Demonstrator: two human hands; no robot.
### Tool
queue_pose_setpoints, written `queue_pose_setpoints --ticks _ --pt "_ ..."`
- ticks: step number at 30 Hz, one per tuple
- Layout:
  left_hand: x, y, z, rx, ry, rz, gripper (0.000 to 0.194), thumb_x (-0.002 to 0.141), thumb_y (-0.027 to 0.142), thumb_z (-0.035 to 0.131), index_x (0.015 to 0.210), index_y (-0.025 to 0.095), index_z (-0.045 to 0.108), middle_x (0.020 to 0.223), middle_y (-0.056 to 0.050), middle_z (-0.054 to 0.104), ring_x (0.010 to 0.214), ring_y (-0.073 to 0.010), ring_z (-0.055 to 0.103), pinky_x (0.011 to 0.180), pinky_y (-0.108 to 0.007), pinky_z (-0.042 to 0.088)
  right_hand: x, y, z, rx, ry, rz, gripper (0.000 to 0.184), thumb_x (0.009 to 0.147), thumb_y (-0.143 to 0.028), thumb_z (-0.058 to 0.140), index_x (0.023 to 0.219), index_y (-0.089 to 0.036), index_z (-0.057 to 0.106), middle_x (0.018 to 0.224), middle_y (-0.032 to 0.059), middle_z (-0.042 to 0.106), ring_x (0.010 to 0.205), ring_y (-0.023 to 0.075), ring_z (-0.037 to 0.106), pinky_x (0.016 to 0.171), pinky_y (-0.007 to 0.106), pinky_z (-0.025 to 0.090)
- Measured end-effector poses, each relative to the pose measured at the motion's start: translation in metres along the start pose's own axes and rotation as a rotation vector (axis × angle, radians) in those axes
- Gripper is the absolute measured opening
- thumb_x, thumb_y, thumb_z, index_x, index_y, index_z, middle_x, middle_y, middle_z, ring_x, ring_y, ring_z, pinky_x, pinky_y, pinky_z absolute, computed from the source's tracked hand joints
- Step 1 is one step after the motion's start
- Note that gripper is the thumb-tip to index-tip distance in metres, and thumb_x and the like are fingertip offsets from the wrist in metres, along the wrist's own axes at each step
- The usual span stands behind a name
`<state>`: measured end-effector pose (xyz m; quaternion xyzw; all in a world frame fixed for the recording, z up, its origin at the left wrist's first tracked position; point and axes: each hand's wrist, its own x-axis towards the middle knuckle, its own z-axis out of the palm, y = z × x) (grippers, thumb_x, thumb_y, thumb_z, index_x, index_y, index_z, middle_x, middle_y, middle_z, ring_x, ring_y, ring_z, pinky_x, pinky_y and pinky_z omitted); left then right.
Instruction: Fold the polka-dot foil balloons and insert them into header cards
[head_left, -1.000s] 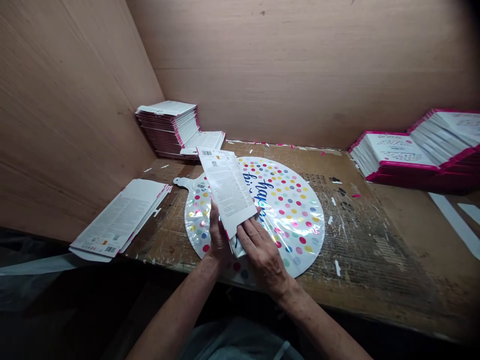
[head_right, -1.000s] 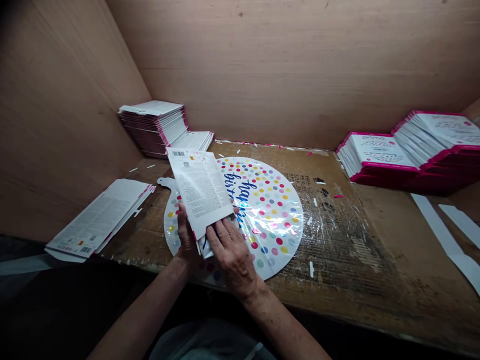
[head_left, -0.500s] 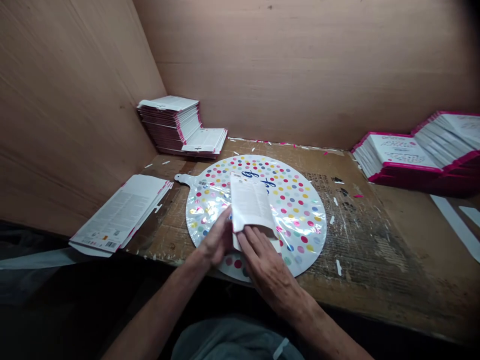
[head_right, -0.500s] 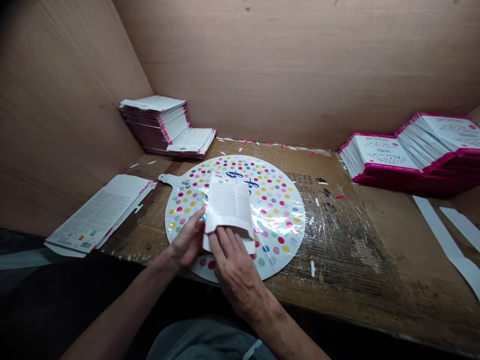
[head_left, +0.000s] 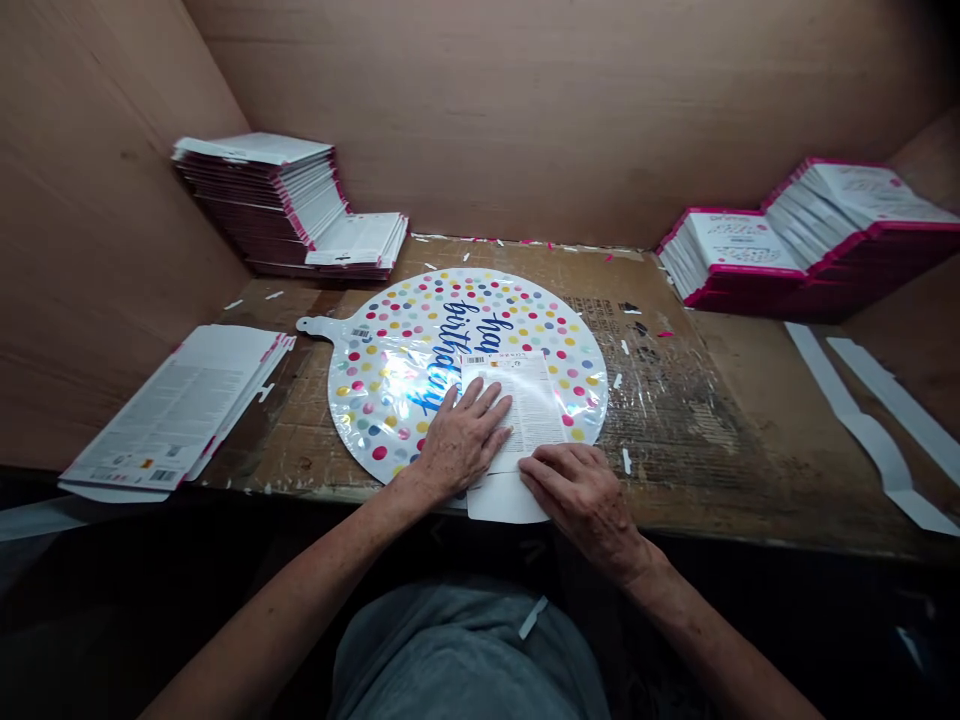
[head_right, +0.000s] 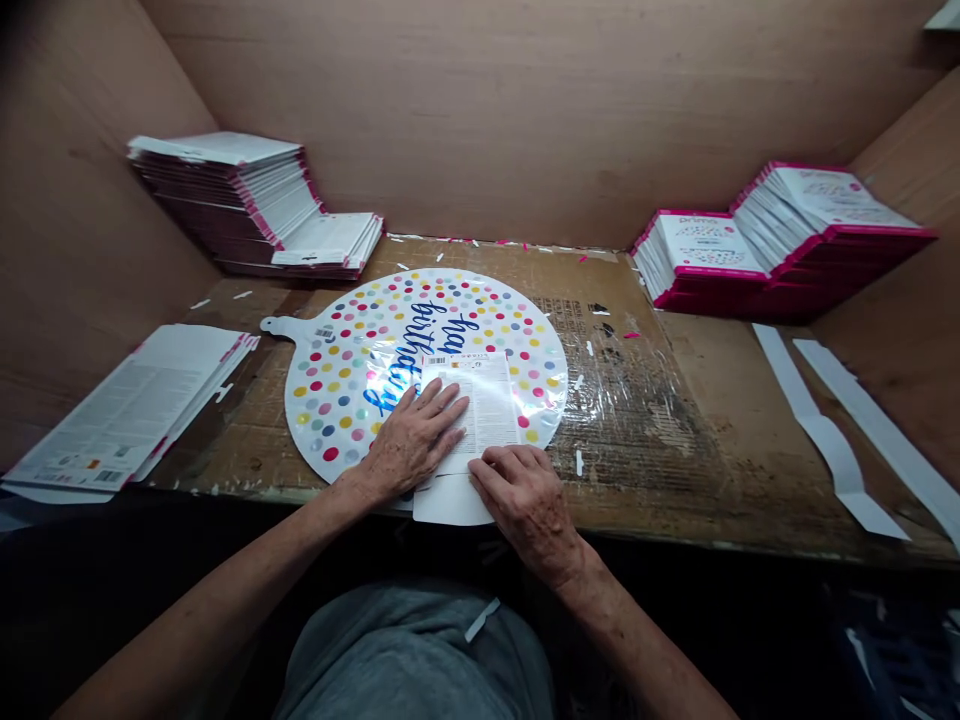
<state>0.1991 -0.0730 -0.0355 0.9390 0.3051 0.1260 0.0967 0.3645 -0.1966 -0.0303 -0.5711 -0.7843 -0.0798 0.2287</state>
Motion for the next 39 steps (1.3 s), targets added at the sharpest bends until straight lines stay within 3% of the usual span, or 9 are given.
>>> queue_pose_setpoints --ticks 12,17,21,24,27,29,32,35,39 --pt "0.001 -0.003 0.004 0.045 -0.01 0.02 0.04 0.1 0.03 0.04 0.136 0.019 0.054 0.148 -0.011 0.05 0.142 -0.032 0.037 0.113 -0.058 0.03 0.033 -0.006 0.01 -0.141 -0.205 -0.127 0.018 0.091 -0.029 0.058 0.081 -0.015 0.064 0.082 0.0086 0.065 0.077 0.0222 0.056 0.074 0.036 0.038" --pt "0.003 -0.005 0.004 0.087 0.002 0.073 0.041 0.102 0.032 0.037 0.137 0.018 0.053 0.148 -0.012 0.05 0.141 -0.0332 0.039 0.112 -0.059 0.031 -0.003 0.006 -0.017 -0.024 -0.312 -0.176 0.024 0.091 -0.03 0.058 0.07 -0.019 0.058 0.068 0.0017 0.06 0.06 0.0158 0.052 0.059 0.032 0.032" --pt "0.007 -0.009 0.005 0.06 0.005 0.106 0.041 0.101 0.033 0.04 0.136 0.017 0.053 0.147 -0.014 0.05 0.141 -0.0346 0.039 0.111 -0.06 0.032 -0.044 0.013 -0.033 0.102 -0.106 -0.115 0.029 0.091 -0.036 0.061 0.068 -0.019 0.058 0.071 0.0028 0.062 0.066 0.0152 0.057 0.061 0.029 0.039" --pt "0.0 -0.008 0.003 -0.023 0.126 0.075 0.04 0.099 0.032 0.047 0.133 0.014 0.055 0.146 -0.018 0.05 0.141 -0.0337 0.04 0.112 -0.058 0.034 -0.048 0.01 -0.023 0.049 0.048 -0.115 0.034 0.091 -0.043 0.063 0.106 -0.013 0.066 0.11 0.0161 0.068 0.103 0.0261 0.062 0.086 0.039 0.05" --pt "-0.023 -0.005 -0.003 -0.164 0.255 0.148 0.026 0.096 0.033 0.054 0.11 0.016 0.068 0.136 -0.016 0.059 0.14 -0.03 0.042 0.113 -0.049 0.038 -0.042 0.005 -0.005 0.007 0.068 -0.197 0.033 0.093 -0.032 0.063 0.12 -0.014 0.063 0.123 0.015 0.066 0.116 0.0275 0.058 0.096 0.042 0.049" --pt "-0.043 -0.004 -0.008 -0.24 0.207 0.246 0.029 0.088 0.045 0.064 0.098 0.018 0.071 0.131 -0.015 0.063 0.139 -0.0321 0.044 0.112 -0.05 0.04 -0.04 0.005 0.003 0.016 0.082 -0.224 0.026 0.094 -0.024 0.062 0.117 -0.014 0.065 0.12 0.0132 0.069 0.114 0.0266 0.059 0.095 0.041 0.05" --pt "-0.065 -0.007 -0.011 -0.299 0.089 0.281 0.055 0.071 0.061 0.076 0.106 0.018 0.071 0.138 -0.019 0.058 0.139 -0.0378 0.042 0.111 -0.056 0.04 -0.038 0.006 0.005 0.08 0.1 -0.21 0.022 0.095 -0.023 0.059 0.115 -0.014 0.066 0.117 0.0121 0.071 0.11 0.0257 0.061 0.092 0.04 0.051" --pt "-0.066 -0.005 -0.006 -0.352 0.098 0.162 0.03 0.083 0.046 0.07 0.101 0.022 0.074 0.141 -0.015 0.056 0.142 -0.0345 0.038 0.112 -0.053 0.04 -0.027 0.004 0.005 0.238 0.109 -0.027 0.014 0.098 -0.021 0.055 0.099 -0.018 0.068 0.1 0.0069 0.073 0.095 0.0201 0.064 0.085 0.035 0.052" --pt "-0.052 0.011 0.005 -0.334 0.271 -0.254 0.017 0.085 0.033 0.07 0.078 0.018 0.068 0.131 -0.014 0.063 0.133 -0.0346 0.05 0.107 -0.053 0.045 -0.012 0.003 0.008 0.303 0.082 0.335 0.02 0.098 -0.034 0.054 0.092 -0.019 0.066 0.092 0.0078 0.07 0.084 0.0197 0.065 0.072 0.032 0.054"
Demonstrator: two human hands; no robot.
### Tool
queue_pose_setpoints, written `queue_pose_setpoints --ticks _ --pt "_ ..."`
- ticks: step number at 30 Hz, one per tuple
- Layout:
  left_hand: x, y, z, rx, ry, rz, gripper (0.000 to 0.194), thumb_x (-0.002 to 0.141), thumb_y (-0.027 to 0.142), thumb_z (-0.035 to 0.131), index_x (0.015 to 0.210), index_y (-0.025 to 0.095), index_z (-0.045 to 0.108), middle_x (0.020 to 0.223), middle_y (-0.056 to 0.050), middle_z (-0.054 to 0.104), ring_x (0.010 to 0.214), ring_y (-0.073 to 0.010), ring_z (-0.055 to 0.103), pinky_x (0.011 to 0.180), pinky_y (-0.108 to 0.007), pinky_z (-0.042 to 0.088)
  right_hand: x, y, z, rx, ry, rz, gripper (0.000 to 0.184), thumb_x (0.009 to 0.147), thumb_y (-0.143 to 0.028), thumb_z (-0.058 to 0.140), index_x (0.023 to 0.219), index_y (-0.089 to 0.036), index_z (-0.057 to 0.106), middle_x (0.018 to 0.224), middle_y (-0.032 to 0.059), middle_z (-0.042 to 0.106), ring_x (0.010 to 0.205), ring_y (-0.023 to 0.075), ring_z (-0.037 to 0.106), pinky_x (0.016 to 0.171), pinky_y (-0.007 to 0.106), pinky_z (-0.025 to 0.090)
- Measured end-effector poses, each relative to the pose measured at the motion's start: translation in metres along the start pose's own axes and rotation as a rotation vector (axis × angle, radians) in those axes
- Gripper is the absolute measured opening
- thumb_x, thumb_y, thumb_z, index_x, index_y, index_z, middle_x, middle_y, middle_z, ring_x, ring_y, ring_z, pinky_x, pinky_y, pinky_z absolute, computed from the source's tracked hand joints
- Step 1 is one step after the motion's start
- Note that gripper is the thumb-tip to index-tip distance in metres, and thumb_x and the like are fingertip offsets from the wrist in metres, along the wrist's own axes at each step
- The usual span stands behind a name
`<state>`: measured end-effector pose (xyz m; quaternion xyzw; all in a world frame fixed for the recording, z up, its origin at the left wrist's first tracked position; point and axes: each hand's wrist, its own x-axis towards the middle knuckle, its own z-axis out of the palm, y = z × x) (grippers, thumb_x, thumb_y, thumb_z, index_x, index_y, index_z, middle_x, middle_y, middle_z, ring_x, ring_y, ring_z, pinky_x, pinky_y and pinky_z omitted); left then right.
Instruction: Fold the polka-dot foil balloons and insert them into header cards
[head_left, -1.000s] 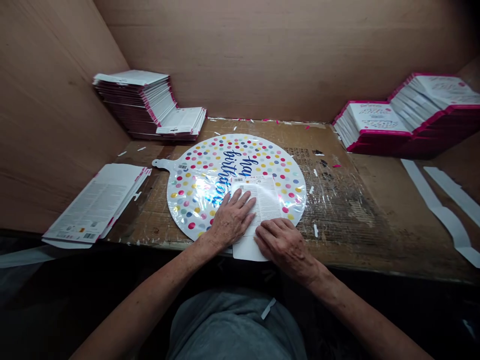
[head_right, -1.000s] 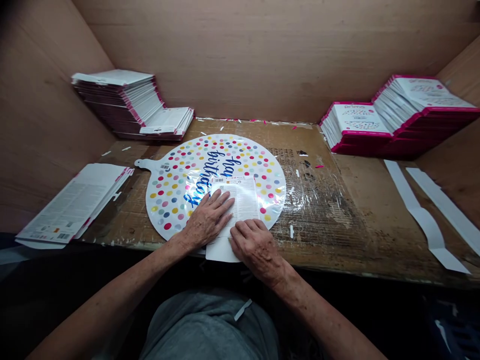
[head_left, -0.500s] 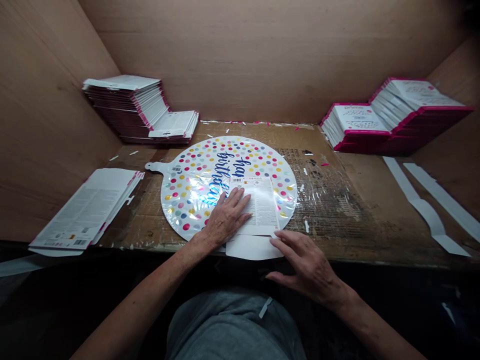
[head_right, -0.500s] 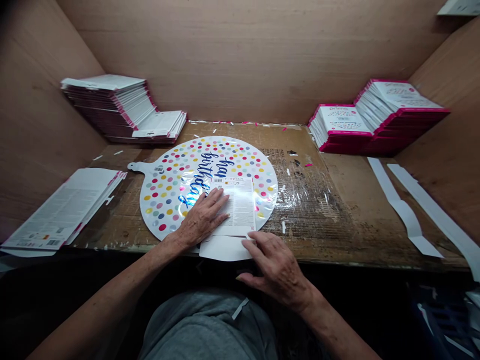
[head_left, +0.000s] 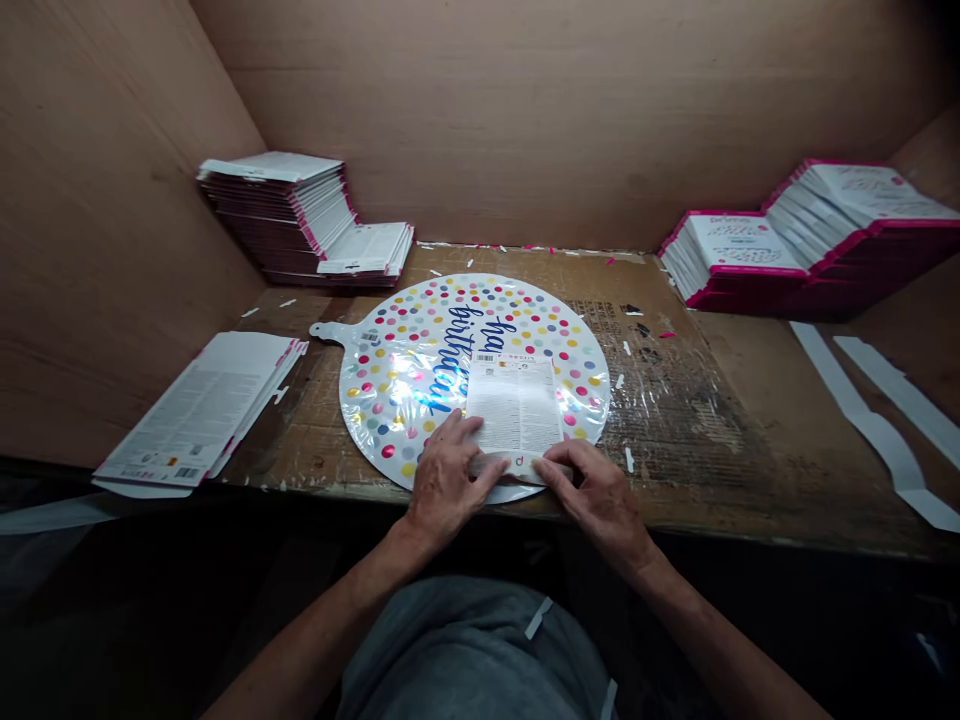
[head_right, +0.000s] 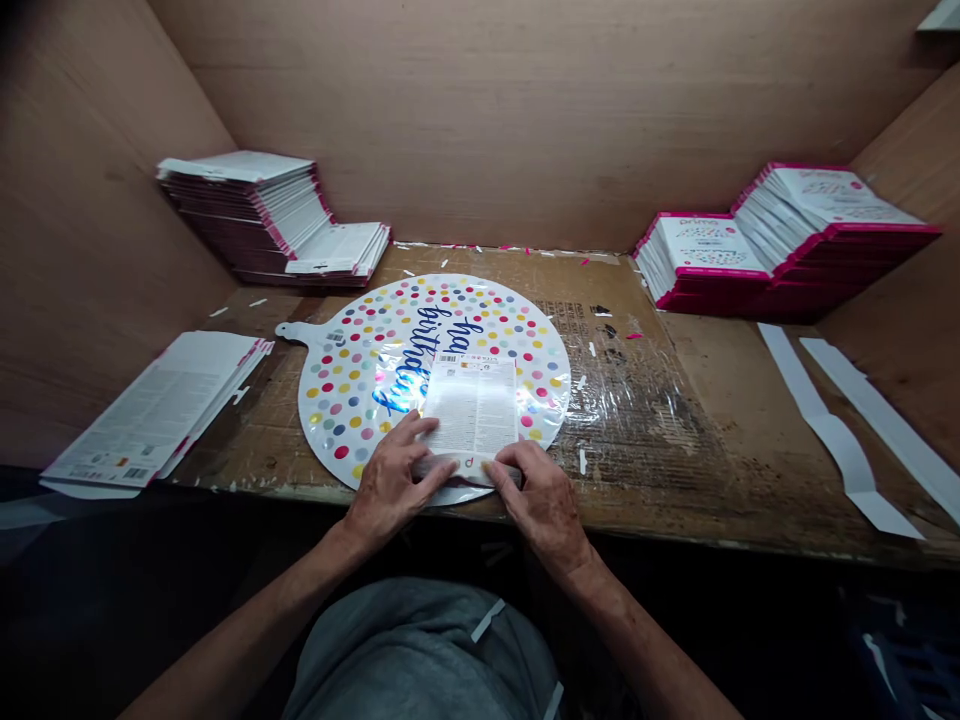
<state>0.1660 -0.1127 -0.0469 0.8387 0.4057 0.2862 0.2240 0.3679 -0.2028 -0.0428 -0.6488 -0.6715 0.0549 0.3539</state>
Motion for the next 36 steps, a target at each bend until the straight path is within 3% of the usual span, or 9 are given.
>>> queue_pose_setpoints --ticks 2,5,11,16,21,25,29,32,36 --pt "0.001 0.006 0.008 0.031 0.086 -0.105 0.02 0.079 0.032 0.075 0.083 0.016 0.064 0.134 -0.017 0.059 0.126 -0.034 0.055 0.102 -0.05 0.049 0.001 0.002 -0.001 -0.098 -0.004 -0.024 0.03 0.097 -0.043 0.054 0.108 -0.018 0.066 0.11 0.0121 0.069 0.096 0.0248 0.065 0.079 0.037 0.054" --pt "0.0 0.005 0.012 0.073 0.074 -0.063 0.021 0.08 0.032 0.074 0.086 0.017 0.061 0.137 -0.017 0.056 0.132 -0.0337 0.05 0.106 -0.051 0.045 -0.004 0.01 -0.008 -0.165 -0.107 -0.191 0.045 0.096 -0.05 0.052 0.128 -0.02 0.06 0.127 0.0125 0.063 0.112 0.0291 0.06 0.092 0.045 0.051" --pt "-0.003 -0.003 0.013 0.098 0.07 -0.031 0.019 0.084 0.032 0.07 0.091 0.018 0.059 0.138 -0.018 0.055 0.135 -0.0322 0.046 0.111 -0.05 0.041 0.0 0.01 -0.002 -0.175 0.014 -0.041 0.045 0.094 -0.049 0.056 0.125 -0.016 0.06 0.125 0.0163 0.062 0.114 0.0279 0.059 0.094 0.042 0.051" --pt "-0.004 -0.001 0.016 0.085 0.094 -0.039 0.018 0.086 0.029 0.067 0.097 0.019 0.057 0.136 -0.016 0.056 0.133 -0.0297 0.049 0.11 -0.048 0.042 -0.001 -0.005 0.013 -0.449 -0.027 -0.198 0.03 0.099 -0.03 0.051 0.123 -0.019 0.065 0.134 0.0155 0.06 0.124 0.0296 0.053 0.1 0.046 0.045" --pt "-0.002 -0.001 0.016 0.055 0.105 -0.031 0.014 0.085 0.027 0.065 0.094 0.019 0.058 0.137 -0.016 0.055 0.135 -0.0303 0.047 0.111 -0.05 0.04 -0.018 -0.008 0.011 -0.49 -0.075 -0.402 0.078 0.087 -0.059 0.06 0.139 -0.002 0.049 0.149 0.0278 0.042 0.14 0.0364 0.037 0.11 0.051 0.036" --pt "-0.006 0.01 0.01 -0.009 0.092 -0.058 0.016 0.079 0.027 0.069 0.089 0.019 0.059 0.136 -0.016 0.055 0.136 -0.0333 0.045 0.111 -0.053 0.039 -0.03 0.001 0.009 -0.502 -0.063 -0.513 0.057 0.093 -0.043 0.061 0.135 -0.006 0.055 0.141 0.022 0.054 0.131 0.0319 0.05 0.105 0.046 0.043" --pt "-0.03 0.036 -0.001 -0.231 0.202 -0.306 0.026 0.08 0.037 0.069 0.096 0.02 0.057 0.11 -0.012 0.066 0.107 -0.0282 0.064 0.089 -0.045 0.054 -0.033 0.002 0.0 -0.365 0.055 -0.558 0.027 0.096 -0.022 0.059 0.12 -0.014 0.066 0.123 0.0134 0.069 0.109 0.0235 0.066 0.09 0.037 0.052" --pt "-0.047 0.049 -0.009 -0.566 0.147 -0.609 0.046 0.071 0.053 0.076 0.095 0.019 0.055 0.089 -0.006 0.066 0.073 -0.0197 0.067 0.065 -0.034 0.057 -0.026 -0.008 -0.006 -0.269 0.139 -0.534 0.025 0.093 -0.015 0.061 0.117 -0.014 0.067 0.118 0.0129 0.072 0.103 0.0229 0.068 0.086 0.037 0.055" --pt "-0.049 0.055 -0.017 -0.956 0.209 -0.838 0.056 0.064 0.055 0.082 0.092 0.017 0.053 0.079 -0.001 0.064 0.062 -0.0151 0.066 0.055 -0.026 0.055 -0.008 -0.024 -0.001 -0.177 0.241 -0.553 0.032 0.09 -0.01 0.063 0.122 -0.013 0.065 0.115 0.0145 0.072 0.103 0.0221 0.068 0.085 0.035 0.056"
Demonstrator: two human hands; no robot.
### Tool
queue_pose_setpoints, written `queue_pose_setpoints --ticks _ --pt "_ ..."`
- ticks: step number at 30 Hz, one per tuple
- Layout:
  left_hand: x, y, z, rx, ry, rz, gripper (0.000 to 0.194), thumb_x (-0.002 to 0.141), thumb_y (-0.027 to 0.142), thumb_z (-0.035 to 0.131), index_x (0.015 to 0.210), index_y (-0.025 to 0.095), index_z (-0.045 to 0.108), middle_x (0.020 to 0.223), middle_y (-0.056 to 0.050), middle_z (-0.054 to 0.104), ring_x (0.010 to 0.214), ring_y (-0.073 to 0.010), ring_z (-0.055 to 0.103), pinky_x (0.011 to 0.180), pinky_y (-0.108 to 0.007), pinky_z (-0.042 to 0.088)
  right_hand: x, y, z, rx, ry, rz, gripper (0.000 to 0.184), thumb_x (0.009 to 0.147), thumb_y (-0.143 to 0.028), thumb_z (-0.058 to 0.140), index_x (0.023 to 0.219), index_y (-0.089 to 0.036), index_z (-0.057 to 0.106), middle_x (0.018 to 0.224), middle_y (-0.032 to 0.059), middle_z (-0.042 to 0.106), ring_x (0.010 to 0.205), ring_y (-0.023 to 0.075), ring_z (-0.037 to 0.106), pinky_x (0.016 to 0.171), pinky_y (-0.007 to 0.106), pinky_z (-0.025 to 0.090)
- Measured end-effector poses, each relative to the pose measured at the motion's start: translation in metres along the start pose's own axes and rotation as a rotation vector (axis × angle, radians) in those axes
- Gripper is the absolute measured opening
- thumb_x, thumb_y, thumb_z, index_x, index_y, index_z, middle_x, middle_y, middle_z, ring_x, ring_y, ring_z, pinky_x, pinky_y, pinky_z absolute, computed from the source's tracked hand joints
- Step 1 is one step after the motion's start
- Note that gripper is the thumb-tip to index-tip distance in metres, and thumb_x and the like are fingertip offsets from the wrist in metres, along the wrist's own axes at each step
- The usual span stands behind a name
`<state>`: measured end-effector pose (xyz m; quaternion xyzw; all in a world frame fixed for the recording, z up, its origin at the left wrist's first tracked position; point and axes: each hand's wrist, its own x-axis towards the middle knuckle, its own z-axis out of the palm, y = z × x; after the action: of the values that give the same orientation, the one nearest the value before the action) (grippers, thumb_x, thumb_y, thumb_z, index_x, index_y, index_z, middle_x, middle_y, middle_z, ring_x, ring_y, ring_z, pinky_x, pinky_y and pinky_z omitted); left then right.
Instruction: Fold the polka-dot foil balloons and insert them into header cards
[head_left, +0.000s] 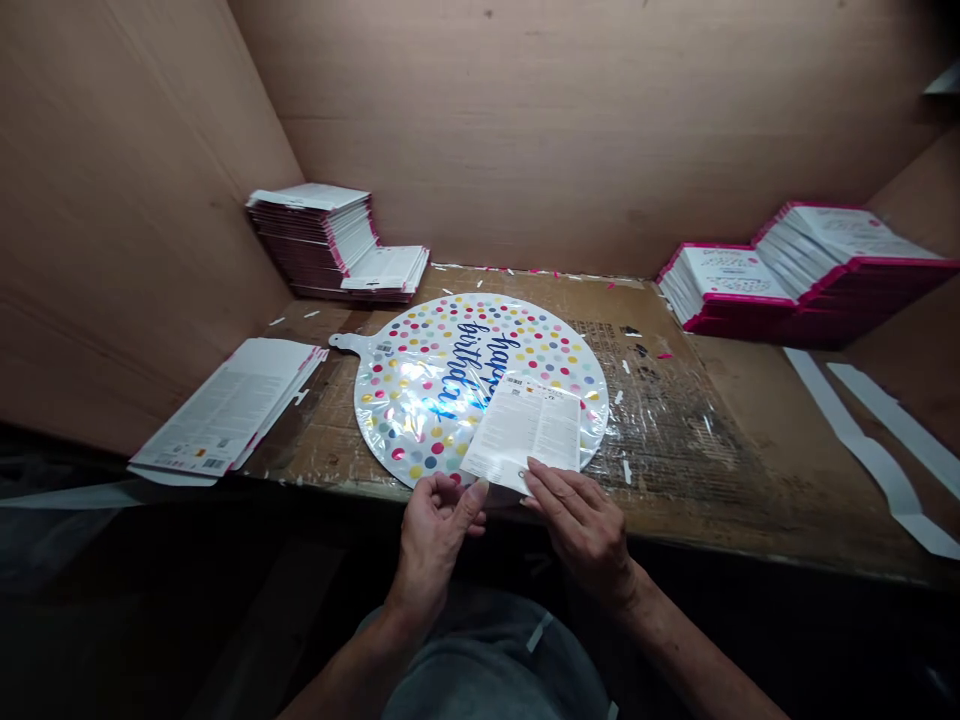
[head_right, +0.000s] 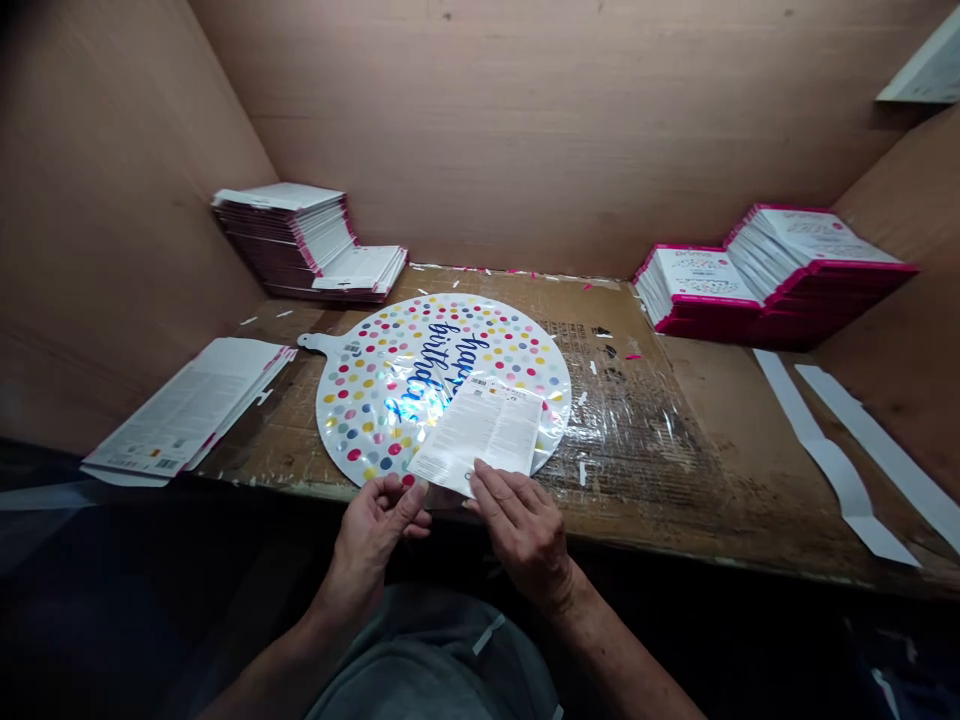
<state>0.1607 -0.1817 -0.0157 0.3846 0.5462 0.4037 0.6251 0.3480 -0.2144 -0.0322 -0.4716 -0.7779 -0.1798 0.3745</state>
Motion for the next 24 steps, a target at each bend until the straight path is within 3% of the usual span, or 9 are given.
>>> queue_pose_setpoints --ticks 2,6,10,13,17,20,24 --pt "0.003 0.006 0.002 -0.115 -0.024 -0.015 0.055 0.063 0.049 0.084 0.095 0.016 0.055 0.083 -0.003 0.068 0.066 -0.0157 0.068 0.058 -0.027 0.057 0.009 -0.001 0.009 0.041 0.026 -0.017 0.034 0.091 -0.011 0.062 0.125 -0.014 0.064 0.116 0.0141 0.072 0.105 0.0216 0.067 0.086 0.035 0.055" --pt "0.021 0.017 0.007 -0.288 -0.105 0.045 0.055 0.062 0.039 0.087 0.105 0.013 0.064 0.106 -0.011 0.073 0.093 -0.0235 0.071 0.078 -0.032 0.059 0.027 -0.001 0.035 0.126 -0.042 -0.074 0.03 0.096 -0.018 0.056 0.125 -0.018 0.063 0.12 0.0119 0.071 0.109 0.0217 0.064 0.089 0.037 0.053" --pt "0.05 0.02 0.005 -0.293 0.005 0.119 0.051 0.061 0.036 0.087 0.101 0.012 0.068 0.095 -0.01 0.075 0.082 -0.0223 0.072 0.07 -0.029 0.058 0.055 -0.001 0.054 0.046 -0.223 0.027 0.02 0.096 -0.03 0.057 0.106 -0.018 0.069 0.106 0.0122 0.072 0.091 0.0229 0.065 0.077 0.035 0.051" --pt "0.065 0.022 -0.001 -0.281 -0.014 0.104 0.045 0.061 0.038 0.087 0.091 0.011 0.069 0.08 -0.007 0.074 0.068 -0.0204 0.071 0.06 -0.027 0.056 0.081 0.002 0.06 0.03 -0.386 0.122 0.012 0.095 -0.028 0.058 0.093 -0.019 0.067 0.092 0.0074 0.068 0.072 0.0171 0.062 0.059 0.028 0.043" --pt "0.075 0.028 -0.009 -0.286 -0.046 0.014 0.044 0.064 0.051 0.084 0.08 0.013 0.066 0.07 -0.005 0.073 0.058 -0.0191 0.069 0.053 -0.027 0.054 0.109 0.005 0.068 0.039 -0.579 0.188 0.007 0.092 -0.019 0.058 0.086 -0.021 0.06 0.082 0.0026 0.064 0.065 0.0149 0.06 0.052 0.027 0.035" --pt "0.083 0.033 -0.013 -0.292 -0.032 0.041 0.043 0.067 0.052 0.081 0.078 0.014 0.065 0.073 -0.005 0.073 0.065 -0.0197 0.071 0.058 -0.026 0.055 0.121 0.002 0.076 0.022 -0.599 0.218 0.007 0.092 -0.021 0.058 0.086 -0.02 0.057 0.081 0.0038 0.064 0.065 0.0169 0.06 0.051 0.028 0.035" --pt "0.098 0.033 -0.019 -0.283 0.073 0.147 0.043 0.07 0.045 0.08 0.098 0.016 0.065 0.08 -0.004 0.074 0.072 -0.0189 0.072 0.063 -0.025 0.056 0.129 0.0 0.093 0.062 -0.57 0.245 0.005 0.091 -0.02 0.059 0.086 -0.019 0.059 0.083 0.0052 0.066 0.064 0.0169 0.061 0.052 0.027 0.036"
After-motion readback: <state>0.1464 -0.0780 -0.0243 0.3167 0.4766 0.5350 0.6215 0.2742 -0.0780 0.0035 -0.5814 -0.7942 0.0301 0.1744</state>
